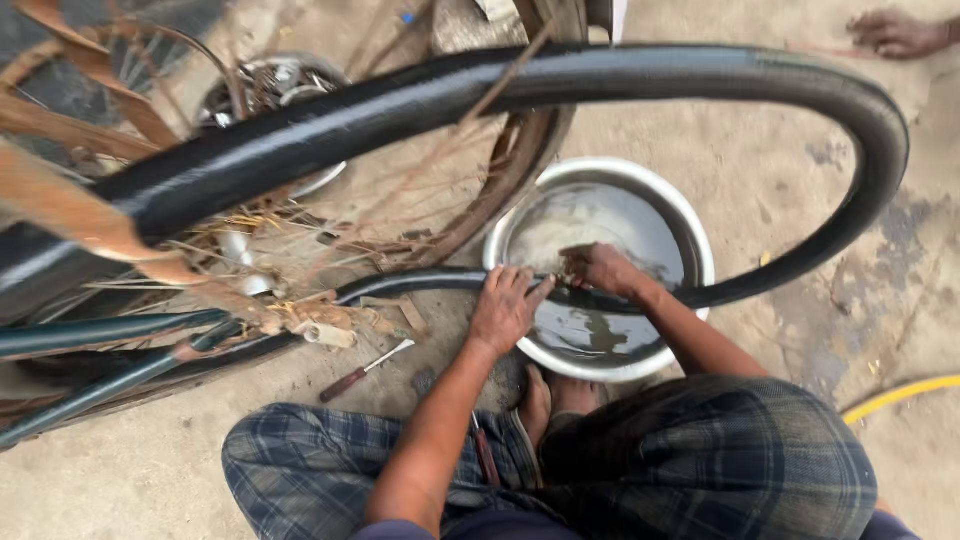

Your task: The person submerges a bicycle inner tube in a metal bowl of water to locate a leak. After identifying the puncture, they apply a patch to the tube. Finally, they insert the repaired inner tube back into the bicycle tire and seat it onto the rim.

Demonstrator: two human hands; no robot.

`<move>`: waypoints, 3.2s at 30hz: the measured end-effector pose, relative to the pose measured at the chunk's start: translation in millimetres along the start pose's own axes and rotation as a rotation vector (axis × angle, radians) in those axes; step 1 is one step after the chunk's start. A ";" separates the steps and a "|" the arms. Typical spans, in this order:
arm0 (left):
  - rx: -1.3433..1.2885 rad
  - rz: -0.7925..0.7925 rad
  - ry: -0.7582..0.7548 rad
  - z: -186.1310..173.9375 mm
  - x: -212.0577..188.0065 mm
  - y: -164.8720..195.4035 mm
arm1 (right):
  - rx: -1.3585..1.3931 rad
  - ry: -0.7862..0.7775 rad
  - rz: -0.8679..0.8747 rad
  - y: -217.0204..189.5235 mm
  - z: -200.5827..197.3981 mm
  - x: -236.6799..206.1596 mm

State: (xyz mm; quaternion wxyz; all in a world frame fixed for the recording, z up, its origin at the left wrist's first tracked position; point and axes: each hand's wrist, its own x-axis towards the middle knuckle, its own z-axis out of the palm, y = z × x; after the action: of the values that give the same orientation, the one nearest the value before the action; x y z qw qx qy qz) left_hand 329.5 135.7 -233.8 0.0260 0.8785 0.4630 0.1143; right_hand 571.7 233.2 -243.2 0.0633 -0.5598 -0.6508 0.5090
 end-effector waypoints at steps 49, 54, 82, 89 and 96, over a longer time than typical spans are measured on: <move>-0.141 0.026 0.280 6.2 -2.4 -4.8 | 0.752 0.269 -0.257 -99.2 -67.6 36.8; -0.104 -0.003 0.182 11.3 -0.5 -6.4 | 1.071 0.006 -0.477 -173.4 -95.5 65.3; 0.043 -0.163 0.102 7.1 4.0 7.8 | -0.399 1.287 0.607 53.1 -168.6 -163.2; -0.015 -0.132 0.261 15.0 -1.3 10.2 | -0.297 1.076 0.996 97.2 -132.2 -210.9; 0.001 -0.163 0.211 11.0 -9.3 17.0 | -0.580 1.192 0.592 42.2 -148.1 -156.7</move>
State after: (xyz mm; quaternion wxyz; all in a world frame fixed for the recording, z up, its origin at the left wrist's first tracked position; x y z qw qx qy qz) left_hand 340.7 119.1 -243.6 -0.0142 0.8212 0.5330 0.2031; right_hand 753.6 190.4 -127.6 0.1155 -0.8890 -0.4357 -0.0799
